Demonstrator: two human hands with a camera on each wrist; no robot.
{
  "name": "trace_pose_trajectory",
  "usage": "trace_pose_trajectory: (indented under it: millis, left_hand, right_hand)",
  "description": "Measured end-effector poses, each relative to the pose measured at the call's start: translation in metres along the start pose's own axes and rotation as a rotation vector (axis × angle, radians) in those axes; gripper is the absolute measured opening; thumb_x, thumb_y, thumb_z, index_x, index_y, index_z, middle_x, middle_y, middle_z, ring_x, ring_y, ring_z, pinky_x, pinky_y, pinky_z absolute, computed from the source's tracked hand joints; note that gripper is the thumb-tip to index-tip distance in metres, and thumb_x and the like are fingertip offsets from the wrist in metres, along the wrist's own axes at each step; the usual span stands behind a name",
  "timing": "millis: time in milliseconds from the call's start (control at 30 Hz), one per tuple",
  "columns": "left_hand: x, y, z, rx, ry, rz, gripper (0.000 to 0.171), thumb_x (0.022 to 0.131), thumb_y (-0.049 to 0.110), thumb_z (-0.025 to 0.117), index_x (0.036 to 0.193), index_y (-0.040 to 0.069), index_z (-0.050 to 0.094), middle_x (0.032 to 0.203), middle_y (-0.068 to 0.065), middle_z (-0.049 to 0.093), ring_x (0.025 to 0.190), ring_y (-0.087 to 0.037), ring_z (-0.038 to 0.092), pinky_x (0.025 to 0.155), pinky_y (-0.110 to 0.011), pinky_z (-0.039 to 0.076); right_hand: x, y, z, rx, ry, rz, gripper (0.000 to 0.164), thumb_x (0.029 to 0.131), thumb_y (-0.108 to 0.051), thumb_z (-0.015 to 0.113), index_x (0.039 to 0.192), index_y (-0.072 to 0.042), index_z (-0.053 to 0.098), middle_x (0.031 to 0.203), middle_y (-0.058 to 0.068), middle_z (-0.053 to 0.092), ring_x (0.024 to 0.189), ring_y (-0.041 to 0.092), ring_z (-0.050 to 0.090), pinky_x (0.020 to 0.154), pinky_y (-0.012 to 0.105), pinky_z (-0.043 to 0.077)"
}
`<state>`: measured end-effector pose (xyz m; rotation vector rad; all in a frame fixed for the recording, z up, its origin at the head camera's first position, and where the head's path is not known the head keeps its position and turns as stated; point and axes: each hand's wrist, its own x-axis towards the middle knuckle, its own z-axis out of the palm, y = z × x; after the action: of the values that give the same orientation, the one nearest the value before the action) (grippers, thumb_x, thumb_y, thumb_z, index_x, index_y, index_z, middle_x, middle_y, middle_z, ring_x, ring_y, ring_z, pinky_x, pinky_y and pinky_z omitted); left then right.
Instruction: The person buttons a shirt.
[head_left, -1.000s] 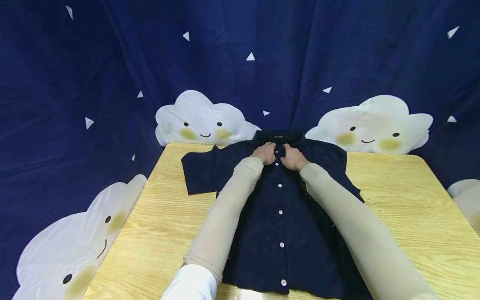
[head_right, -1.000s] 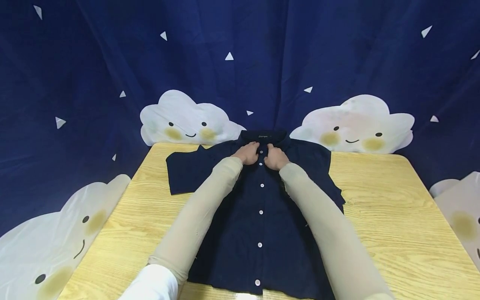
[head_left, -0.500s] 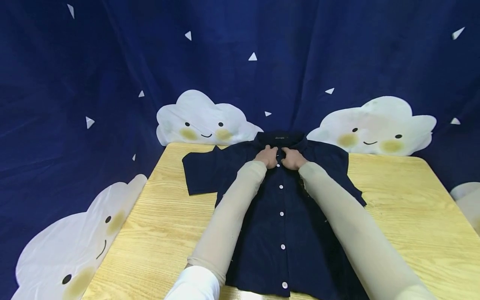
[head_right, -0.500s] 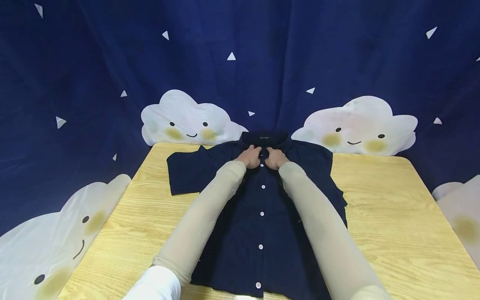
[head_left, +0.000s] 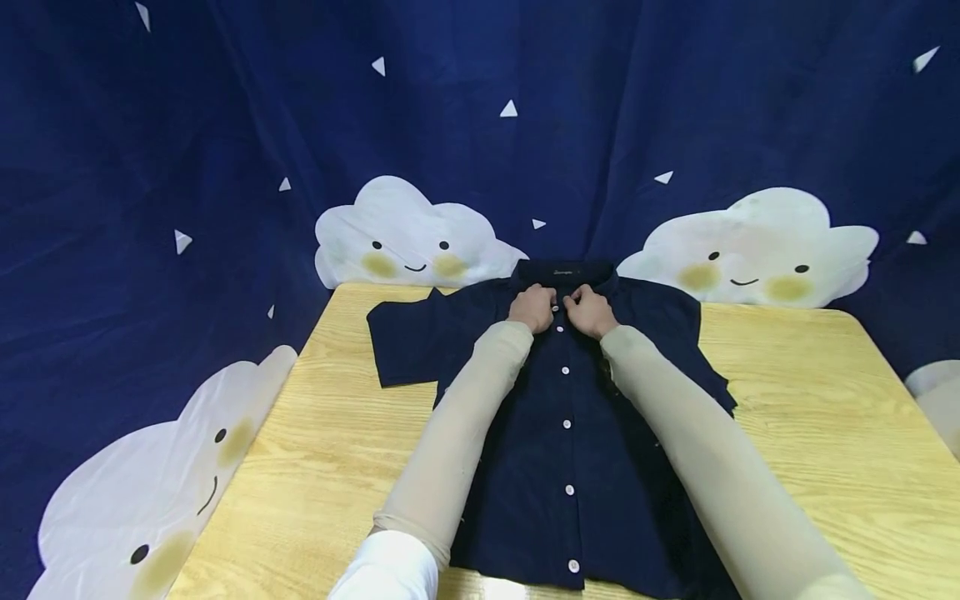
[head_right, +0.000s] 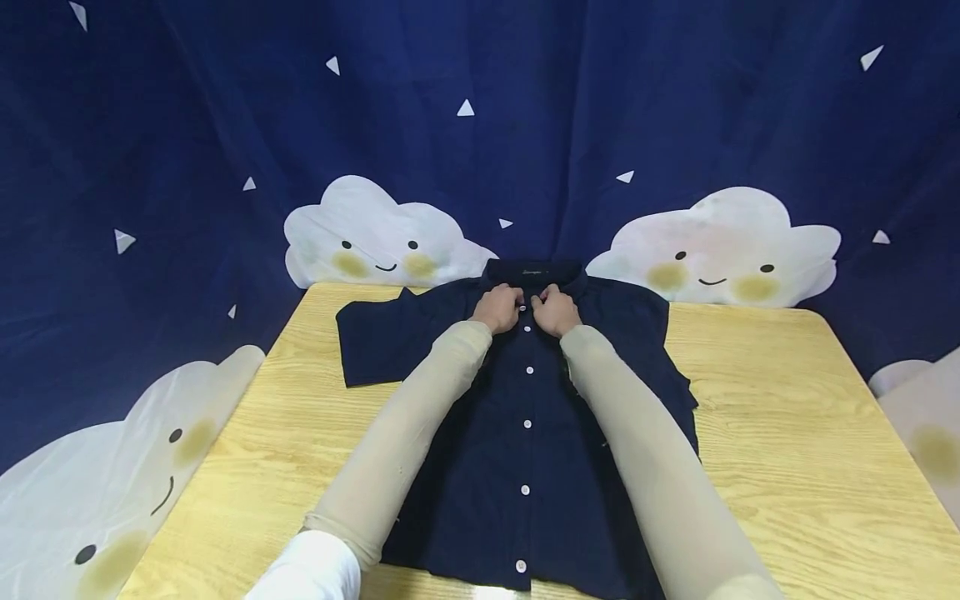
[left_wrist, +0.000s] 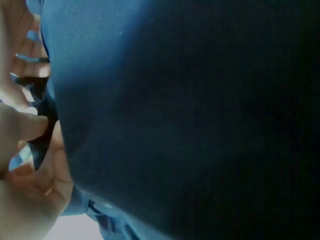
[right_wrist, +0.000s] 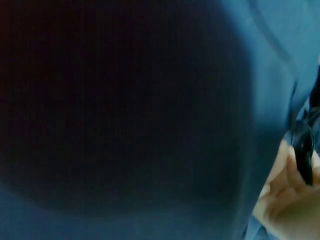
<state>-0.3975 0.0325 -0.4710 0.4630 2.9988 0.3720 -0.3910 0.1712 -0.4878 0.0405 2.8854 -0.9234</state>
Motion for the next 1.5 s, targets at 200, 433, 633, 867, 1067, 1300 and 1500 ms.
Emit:
trace_pose_trajectory:
  millis: [200, 433, 633, 867, 1067, 1300, 1500]
  left_hand:
    - [-0.002, -0.001, -0.006, -0.131, 0.069, 0.027, 0.004, 0.094, 0.02, 0.057, 0.091, 0.019, 0.053, 0.087, 0.0, 0.059, 0.077, -0.019, 0.057, 0.069, -0.032, 0.044]
    - [-0.005, -0.005, -0.01, -0.105, 0.076, 0.176, 0.014, 0.092, 0.005, 0.053, 0.095, 0.018, 0.048, 0.09, 0.0, 0.052, 0.08, -0.02, 0.053, 0.069, -0.032, 0.043]
    - [-0.006, -0.005, -0.011, -0.084, 0.054, 0.215, 0.019, 0.091, 0.003, 0.053, 0.1, 0.018, 0.06, 0.095, -0.001, 0.053, 0.084, -0.019, 0.054, 0.074, -0.032, 0.045]
    - [-0.003, -0.004, -0.011, -0.051, 0.025, 0.189, 0.019, 0.094, 0.01, 0.055, 0.106, 0.019, 0.067, 0.104, -0.001, 0.06, 0.097, -0.017, 0.058, 0.086, -0.031, 0.045]
    - [-0.004, -0.003, -0.013, 0.004, 0.03, 0.205, 0.02, 0.094, 0.012, 0.056, 0.109, 0.02, 0.065, 0.108, 0.001, 0.062, 0.098, -0.015, 0.059, 0.086, -0.031, 0.046]
    - [-0.006, 0.001, -0.016, 0.023, 0.051, 0.232, 0.014, 0.096, 0.013, 0.051, 0.101, 0.021, 0.061, 0.095, 0.0, 0.054, 0.083, -0.017, 0.054, 0.073, -0.032, 0.046]
    - [-0.005, 0.004, -0.017, 0.07, 0.094, 0.259, 0.009, 0.093, 0.015, 0.057, 0.097, 0.019, 0.063, 0.092, 0.003, 0.057, 0.087, -0.014, 0.055, 0.079, -0.032, 0.044]
  right_hand:
    - [-0.006, -0.002, 0.002, 0.038, 0.167, 0.037, 0.03, 0.093, -0.035, 0.054, 0.094, -0.005, 0.052, 0.09, 0.016, 0.059, 0.086, 0.035, 0.058, 0.077, 0.044, 0.045]
    - [-0.011, -0.003, -0.002, 0.077, 0.224, 0.013, 0.027, 0.082, -0.011, 0.057, 0.103, -0.003, 0.043, 0.092, 0.021, 0.054, 0.087, 0.038, 0.055, 0.077, 0.046, 0.044]
    - [-0.015, -0.009, -0.008, 0.16, 0.273, 0.088, 0.026, 0.081, -0.009, 0.062, 0.101, 0.002, 0.049, 0.099, 0.021, 0.055, 0.1, 0.039, 0.052, 0.086, 0.046, 0.043]
    - [-0.021, -0.011, -0.016, 0.409, 0.232, 0.361, 0.03, 0.085, -0.016, 0.068, 0.111, -0.001, 0.063, 0.086, 0.007, 0.064, 0.088, 0.022, 0.061, 0.074, 0.03, 0.048]
    - [-0.023, -0.004, -0.02, 0.352, 0.145, 0.36, 0.022, 0.091, -0.023, 0.06, 0.087, -0.002, 0.066, 0.057, -0.003, 0.056, 0.063, 0.019, 0.057, 0.057, 0.028, 0.043]
    - [-0.027, -0.004, -0.023, 0.173, 0.193, 0.172, 0.029, 0.088, -0.017, 0.051, 0.06, -0.011, 0.045, 0.054, 0.001, 0.046, 0.064, 0.027, 0.053, 0.06, 0.034, 0.042]
    - [-0.029, -0.008, -0.023, 0.111, 0.283, 0.064, 0.013, 0.083, -0.015, 0.055, 0.078, -0.004, 0.058, 0.084, 0.015, 0.06, 0.09, 0.036, 0.056, 0.081, 0.045, 0.045]
